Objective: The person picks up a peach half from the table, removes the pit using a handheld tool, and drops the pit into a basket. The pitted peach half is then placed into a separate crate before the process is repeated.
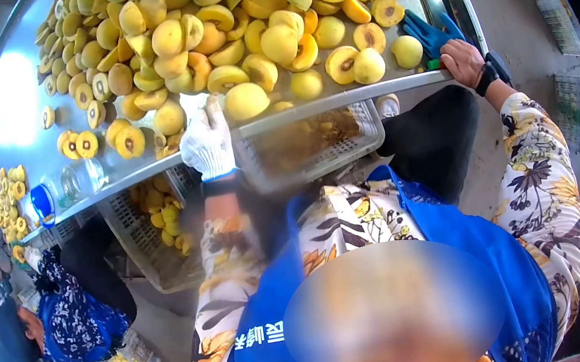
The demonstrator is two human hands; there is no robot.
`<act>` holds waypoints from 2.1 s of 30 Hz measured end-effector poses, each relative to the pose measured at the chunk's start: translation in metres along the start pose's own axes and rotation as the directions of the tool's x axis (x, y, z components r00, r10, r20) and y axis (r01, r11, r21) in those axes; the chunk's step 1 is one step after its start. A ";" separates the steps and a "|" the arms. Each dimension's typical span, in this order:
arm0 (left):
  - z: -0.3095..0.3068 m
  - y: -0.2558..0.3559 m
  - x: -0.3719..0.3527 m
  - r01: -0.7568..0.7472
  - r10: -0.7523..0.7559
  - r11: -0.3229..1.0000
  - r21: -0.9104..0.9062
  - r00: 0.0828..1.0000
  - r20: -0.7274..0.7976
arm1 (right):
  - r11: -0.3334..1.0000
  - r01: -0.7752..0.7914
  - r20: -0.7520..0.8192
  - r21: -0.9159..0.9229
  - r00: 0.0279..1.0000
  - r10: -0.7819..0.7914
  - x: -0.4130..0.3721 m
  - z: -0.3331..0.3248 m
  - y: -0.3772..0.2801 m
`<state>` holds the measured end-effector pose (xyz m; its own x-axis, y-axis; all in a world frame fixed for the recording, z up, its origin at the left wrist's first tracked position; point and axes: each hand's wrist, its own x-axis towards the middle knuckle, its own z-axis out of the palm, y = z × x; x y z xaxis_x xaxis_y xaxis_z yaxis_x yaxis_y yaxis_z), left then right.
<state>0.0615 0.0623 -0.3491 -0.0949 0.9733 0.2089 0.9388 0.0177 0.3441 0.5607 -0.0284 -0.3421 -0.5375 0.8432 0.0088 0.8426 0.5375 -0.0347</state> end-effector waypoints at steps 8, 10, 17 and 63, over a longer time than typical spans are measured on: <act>0.002 -0.001 0.012 0.061 -0.061 0.998 -0.004 0.998 0.031 | 0.983 0.066 -0.071 -0.171 0.994 -0.079 0.010 0.010 0.012; 0.000 -0.004 0.021 0.075 -0.070 0.995 -0.069 0.995 0.074 | 0.979 0.062 -0.075 -0.195 0.994 -0.078 0.017 0.024 0.025; 0.011 0.012 0.024 0.066 -0.080 0.994 0.090 0.985 0.153 | 0.940 0.001 -0.116 -0.342 0.992 -0.043 0.018 0.022 0.041; -0.056 0.014 -0.050 0.421 -0.326 -0.375 -0.826 0.774 0.543 | 0.865 0.051 0.083 0.498 0.991 -0.107 0.280 0.016 -0.219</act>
<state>0.0606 0.0011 -0.3038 -0.2001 0.8716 -0.4476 -0.6652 0.2145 0.7152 0.2256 0.0896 -0.3483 -0.6252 0.7773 -0.0704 0.6846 0.5028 -0.5277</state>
